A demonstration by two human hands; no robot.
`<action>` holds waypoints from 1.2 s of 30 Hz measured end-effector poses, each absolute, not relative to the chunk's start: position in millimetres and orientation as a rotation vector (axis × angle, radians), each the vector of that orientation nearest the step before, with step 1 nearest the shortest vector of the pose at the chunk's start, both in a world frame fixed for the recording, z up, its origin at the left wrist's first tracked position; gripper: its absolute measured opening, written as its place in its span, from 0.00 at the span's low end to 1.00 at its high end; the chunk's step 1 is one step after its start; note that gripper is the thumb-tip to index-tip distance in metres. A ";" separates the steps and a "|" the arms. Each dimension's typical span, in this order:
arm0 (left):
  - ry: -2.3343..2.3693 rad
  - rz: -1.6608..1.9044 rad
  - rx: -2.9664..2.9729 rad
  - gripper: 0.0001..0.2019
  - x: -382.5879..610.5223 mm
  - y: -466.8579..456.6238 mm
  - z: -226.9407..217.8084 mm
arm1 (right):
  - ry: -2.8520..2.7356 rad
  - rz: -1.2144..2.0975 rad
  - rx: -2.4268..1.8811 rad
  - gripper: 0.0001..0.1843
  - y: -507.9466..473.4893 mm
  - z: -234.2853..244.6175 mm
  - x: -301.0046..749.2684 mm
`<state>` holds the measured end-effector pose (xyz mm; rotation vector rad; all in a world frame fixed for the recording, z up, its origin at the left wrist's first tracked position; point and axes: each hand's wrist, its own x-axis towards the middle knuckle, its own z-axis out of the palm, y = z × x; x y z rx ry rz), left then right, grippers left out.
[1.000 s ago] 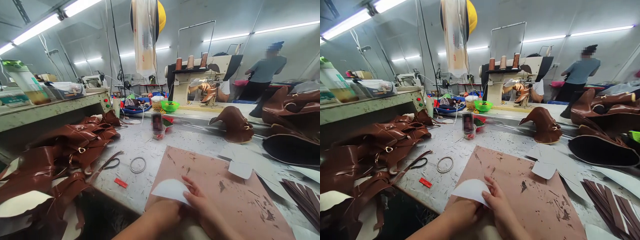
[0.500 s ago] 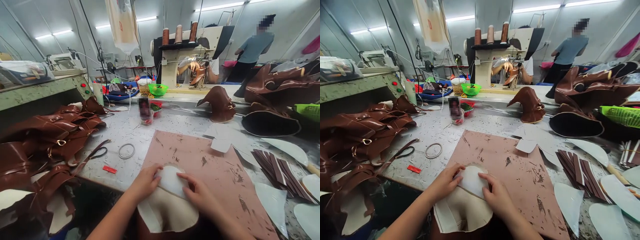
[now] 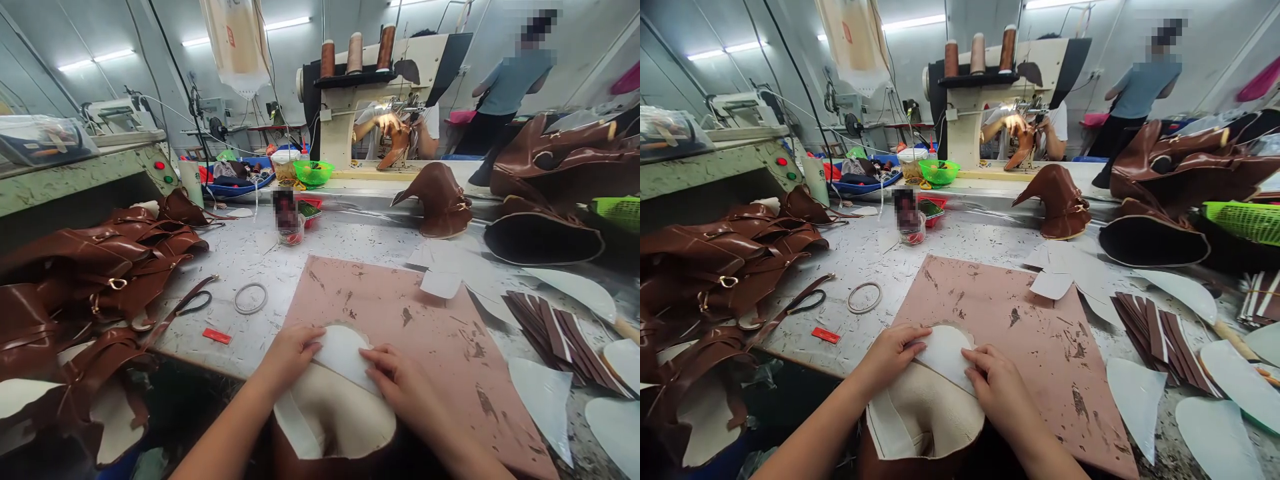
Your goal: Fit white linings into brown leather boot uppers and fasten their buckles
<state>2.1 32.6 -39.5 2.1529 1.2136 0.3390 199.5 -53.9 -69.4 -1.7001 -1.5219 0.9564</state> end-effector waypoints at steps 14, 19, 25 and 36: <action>1.209 0.053 2.613 0.15 11.8 22.5 -38.0 | -2.287 0.612 -1.658 0.22 -27.8 -29.8 185.1; 1.036 0.115 2.377 0.09 -22.2 25.6 -19.0 | -2.367 0.821 -1.134 0.35 -14.3 -48.3 167.6; 0.948 0.201 2.362 0.09 -42.4 -22.1 4.0 | -2.487 0.759 -1.117 0.39 -19.0 -60.4 163.1; 1.079 0.609 2.019 0.11 -45.0 -2.4 63.8 | -1.068 0.245 -1.321 0.12 -49.8 -23.8 209.1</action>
